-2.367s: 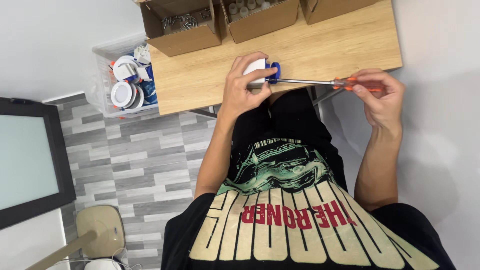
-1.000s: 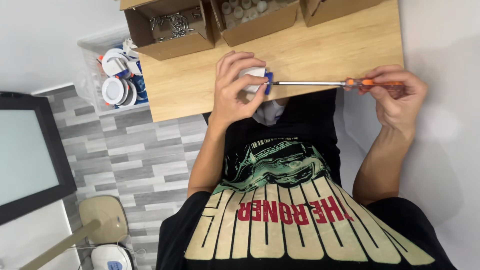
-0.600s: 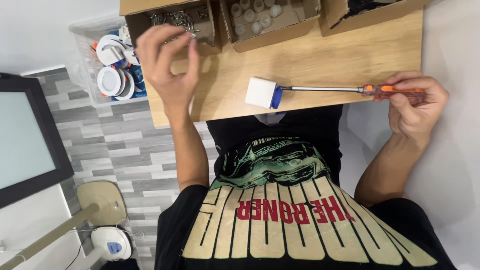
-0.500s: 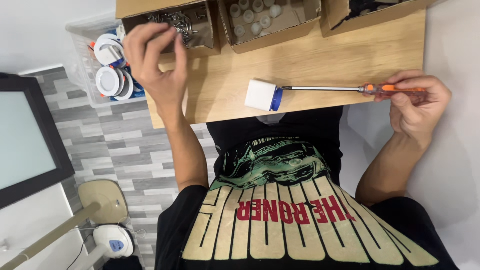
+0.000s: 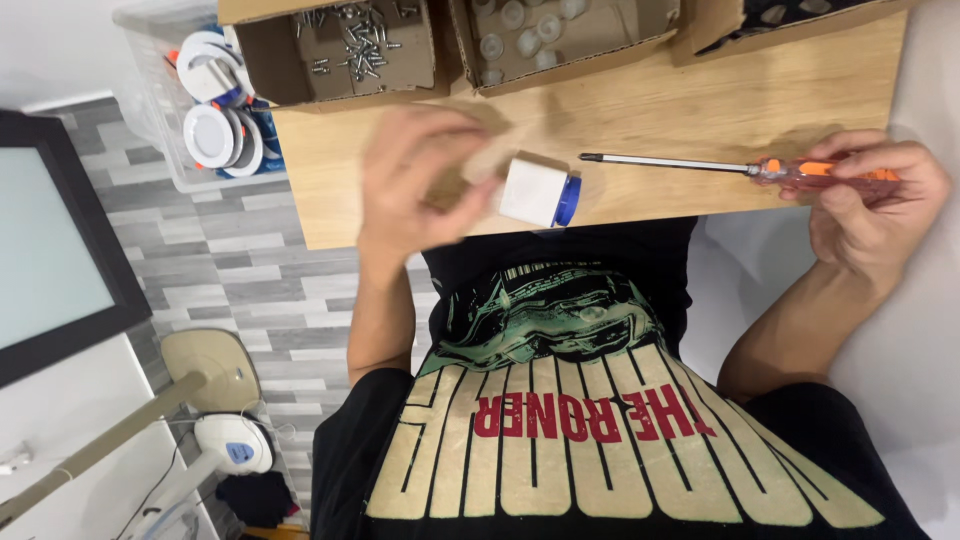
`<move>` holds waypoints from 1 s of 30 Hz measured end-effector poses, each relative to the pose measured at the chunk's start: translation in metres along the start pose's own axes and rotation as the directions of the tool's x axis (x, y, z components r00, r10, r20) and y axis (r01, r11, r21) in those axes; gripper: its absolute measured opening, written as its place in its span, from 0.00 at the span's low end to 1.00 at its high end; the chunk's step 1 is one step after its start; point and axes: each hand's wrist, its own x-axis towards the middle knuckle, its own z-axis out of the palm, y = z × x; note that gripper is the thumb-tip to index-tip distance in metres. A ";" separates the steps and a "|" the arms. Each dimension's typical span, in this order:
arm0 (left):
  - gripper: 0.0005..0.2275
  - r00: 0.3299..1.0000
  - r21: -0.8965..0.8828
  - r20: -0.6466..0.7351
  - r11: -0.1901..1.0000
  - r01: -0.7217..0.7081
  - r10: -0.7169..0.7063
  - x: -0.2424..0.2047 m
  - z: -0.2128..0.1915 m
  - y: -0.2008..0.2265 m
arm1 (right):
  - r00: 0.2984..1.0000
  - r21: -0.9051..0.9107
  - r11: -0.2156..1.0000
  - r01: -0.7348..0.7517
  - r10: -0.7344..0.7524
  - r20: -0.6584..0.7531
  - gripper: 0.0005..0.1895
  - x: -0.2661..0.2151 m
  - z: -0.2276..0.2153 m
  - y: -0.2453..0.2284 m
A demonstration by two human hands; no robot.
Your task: The person assembles small electrical components on a wooden table. They use a screwdriver to tighten screws on a white and blue plastic housing, then handle a blue plastic socket cover and a white plastic box, placing them into cardboard boxes. The person repeats the screwing action on another housing unit.
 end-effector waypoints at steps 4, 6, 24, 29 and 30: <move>0.32 0.944 0.100 0.312 0.992 0.080 -0.108 -0.015 0.026 0.004 | 0.997 -0.092 0.994 0.063 -0.059 0.041 0.15 0.011 0.014 -0.008; 0.35 0.890 0.096 0.429 0.987 0.126 -0.155 -0.015 0.033 0.004 | 0.998 -0.063 0.998 0.020 -0.016 0.058 0.15 0.012 0.018 -0.014; 0.23 0.984 -0.052 0.171 0.997 -0.050 0.059 -0.023 0.045 -0.001 | 0.990 0.001 0.990 -0.140 0.140 0.024 0.15 0.002 0.013 -0.007; 0.23 0.977 -0.059 0.213 0.998 0.005 0.007 -0.031 0.045 0.003 | 0.992 -0.001 0.993 -0.119 0.119 0.039 0.14 -0.005 0.005 0.000; 0.23 0.975 -0.051 0.221 0.999 0.016 -0.004 -0.034 0.046 0.003 | 0.993 -0.007 0.994 -0.109 0.109 0.049 0.13 0.000 0.014 -0.007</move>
